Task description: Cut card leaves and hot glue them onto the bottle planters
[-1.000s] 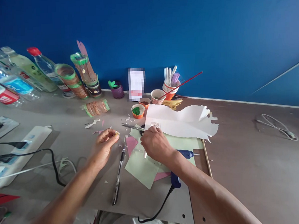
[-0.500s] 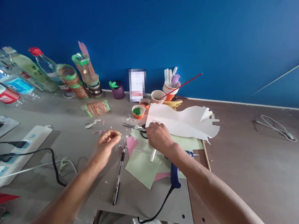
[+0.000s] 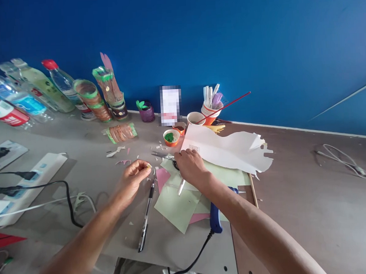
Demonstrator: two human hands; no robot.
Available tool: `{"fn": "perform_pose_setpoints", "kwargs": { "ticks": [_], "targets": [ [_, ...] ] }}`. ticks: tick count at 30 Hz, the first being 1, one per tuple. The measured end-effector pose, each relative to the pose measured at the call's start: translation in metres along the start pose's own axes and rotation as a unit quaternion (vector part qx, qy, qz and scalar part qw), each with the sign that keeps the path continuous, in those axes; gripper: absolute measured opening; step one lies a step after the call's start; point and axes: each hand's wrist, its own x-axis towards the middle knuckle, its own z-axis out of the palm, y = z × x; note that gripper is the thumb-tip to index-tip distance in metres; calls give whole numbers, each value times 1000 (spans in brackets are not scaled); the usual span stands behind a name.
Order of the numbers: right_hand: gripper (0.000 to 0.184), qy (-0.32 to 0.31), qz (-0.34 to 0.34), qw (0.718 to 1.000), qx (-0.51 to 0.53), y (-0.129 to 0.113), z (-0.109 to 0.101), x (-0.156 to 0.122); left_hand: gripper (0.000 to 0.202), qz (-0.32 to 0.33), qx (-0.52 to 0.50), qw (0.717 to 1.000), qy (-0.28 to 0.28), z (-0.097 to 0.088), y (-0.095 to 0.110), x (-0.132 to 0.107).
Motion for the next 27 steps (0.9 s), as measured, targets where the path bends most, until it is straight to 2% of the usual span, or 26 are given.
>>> {"fn": "perform_pose_setpoints", "kwargs": {
  "ticks": [4,8,12,16,18,21,22,27],
  "targets": [
    [26,-5,1,999,51,0,-7,0,25,-27,-37,999,-16,-2,-3,1],
    [22,-1,32,987,155,3,-14,-9,22,-38,-64,997,-29,-3,-8,2],
    [11,8,73,953,293,12,-19,-15,16,-32,-94,994,-50,-3,-10,1],
    [15,-5,68,907,416,12,-22,-23,15,-40,-139,987,-71,-2,-3,-2],
    [16,-28,50,860,507,5,-22,-29,17,-52,-168,981,-82,-2,2,-5],
    [12,-79,39,723,685,-12,-18,-39,18,-75,-208,969,-106,-2,7,-8],
    [12,-91,44,687,719,-18,-15,-42,18,-83,-218,966,-115,-1,7,-9],
    [25,-133,100,572,803,-41,-6,-54,18,-110,-232,959,-123,1,5,-10]
  ]
}}
